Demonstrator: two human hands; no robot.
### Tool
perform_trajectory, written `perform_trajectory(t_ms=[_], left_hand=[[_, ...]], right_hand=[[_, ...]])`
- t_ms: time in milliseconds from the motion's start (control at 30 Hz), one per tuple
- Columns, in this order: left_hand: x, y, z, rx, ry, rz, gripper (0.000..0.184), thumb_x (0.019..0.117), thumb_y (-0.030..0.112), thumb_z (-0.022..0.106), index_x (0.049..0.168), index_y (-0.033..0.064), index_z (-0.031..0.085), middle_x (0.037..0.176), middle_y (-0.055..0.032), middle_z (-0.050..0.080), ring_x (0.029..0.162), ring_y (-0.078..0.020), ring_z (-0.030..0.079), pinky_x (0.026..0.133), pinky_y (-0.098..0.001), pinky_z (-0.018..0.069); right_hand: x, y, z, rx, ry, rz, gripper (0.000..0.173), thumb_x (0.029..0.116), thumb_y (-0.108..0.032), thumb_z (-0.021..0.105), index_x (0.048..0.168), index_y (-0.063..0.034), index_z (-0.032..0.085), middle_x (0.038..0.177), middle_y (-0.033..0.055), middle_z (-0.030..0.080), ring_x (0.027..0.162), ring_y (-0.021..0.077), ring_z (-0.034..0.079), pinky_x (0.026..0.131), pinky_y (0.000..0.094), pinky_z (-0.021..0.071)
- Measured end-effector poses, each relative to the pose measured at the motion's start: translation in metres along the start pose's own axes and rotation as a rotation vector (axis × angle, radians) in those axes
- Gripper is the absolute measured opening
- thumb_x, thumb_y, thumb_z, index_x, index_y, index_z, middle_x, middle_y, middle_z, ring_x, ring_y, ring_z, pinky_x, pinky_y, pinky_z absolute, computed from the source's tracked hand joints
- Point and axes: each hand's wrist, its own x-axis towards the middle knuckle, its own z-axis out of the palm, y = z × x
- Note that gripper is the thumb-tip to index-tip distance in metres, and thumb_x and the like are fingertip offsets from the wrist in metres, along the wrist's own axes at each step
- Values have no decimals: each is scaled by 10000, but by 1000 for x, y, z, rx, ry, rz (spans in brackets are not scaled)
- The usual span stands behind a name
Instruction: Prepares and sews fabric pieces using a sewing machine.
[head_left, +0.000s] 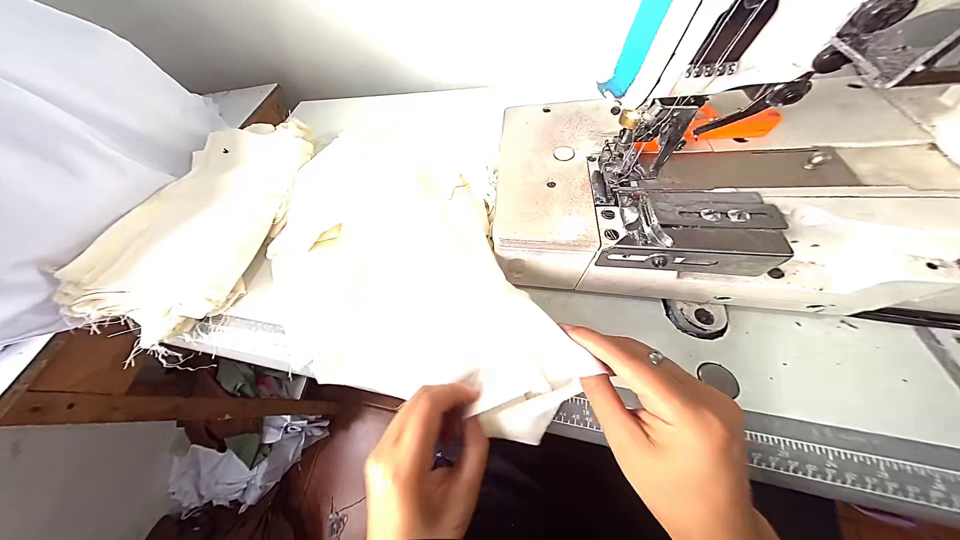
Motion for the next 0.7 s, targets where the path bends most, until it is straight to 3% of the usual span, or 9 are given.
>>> perform_trajectory(t_ms=[100, 133, 200, 300, 367, 433, 533, 600, 700], left_hand=[[5, -6, -8, -320, 171, -18, 120, 1018, 201, 622, 1104, 192, 704, 1046, 101, 709, 867, 42, 686, 723, -131, 593], [8, -3, -6, -508, 212, -50, 156, 1031, 198, 621, 1133, 199, 739, 1090, 83, 718, 884, -1, 708, 720, -167, 614], [11, 5, -3, -874, 265, -210, 175, 1004, 183, 646, 1097, 171, 794, 1094, 26, 757, 974, -82, 733, 823, -249, 628], [10, 7, -6, -1189, 277, -383, 161, 994, 145, 640, 1051, 135, 791, 1045, -28, 772, 988, -99, 742, 872, -269, 615], [9, 0, -11, -1114, 136, -316, 167, 1011, 146, 615, 1071, 122, 769, 1029, -3, 761, 980, -59, 720, 873, -219, 589], [10, -10, -18, -787, -78, -149, 176, 1051, 189, 568, 1102, 153, 733, 1079, 52, 735, 1026, -17, 682, 899, -174, 555], [19, -18, -26, -582, -265, -49, 185, 1086, 183, 497, 1099, 112, 667, 1141, -8, 765, 1094, -95, 723, 954, -256, 591], [29, -23, -30, -705, -316, -93, 193, 1083, 187, 500, 1112, 135, 683, 1096, 31, 769, 1041, -46, 723, 925, -219, 580], [46, -37, -32, -971, -325, -161, 178, 1037, 190, 584, 1169, 158, 698, 1014, 71, 757, 898, 26, 703, 793, -141, 566]], right_hand=[[-17, -5, 1, 41, -65, 2, 152, 947, -81, 635, 1043, -62, 751, 977, 82, 752, 946, 44, 687, 859, 108, 518], [-24, -6, 6, 50, -91, 7, 146, 935, -67, 639, 1047, -66, 732, 1002, 88, 741, 968, 59, 679, 873, 113, 514], [-33, -5, 13, 36, -121, 28, 147, 920, -70, 640, 1052, -72, 703, 1018, 101, 712, 970, 76, 664, 864, 117, 512], [-31, 2, 16, 76, -60, 61, 83, 900, -92, 668, 982, -83, 669, 975, 78, 681, 896, 36, 632, 799, 88, 497], [-26, 7, 16, 270, 22, 139, 74, 914, -112, 692, 986, -126, 686, 987, -2, 704, 904, -9, 651, 793, 97, 528], [-18, 4, 14, 649, 67, 347, 98, 928, -152, 727, 1008, -200, 756, 993, -87, 737, 895, -26, 676, 786, 125, 559], [-4, -7, 13, 1274, 33, 683, 96, 897, -138, 754, 972, -152, 812, 926, -8, 776, 848, 54, 738, 793, 230, 619], [0, -3, 15, 1282, -69, 598, 131, 939, -190, 715, 1012, -145, 813, 928, -25, 779, 840, 23, 728, 775, 194, 606], [6, 11, 15, 906, -148, 289, 171, 1016, -232, 636, 1055, -160, 787, 954, -103, 747, 853, -49, 677, 765, 121, 565]])
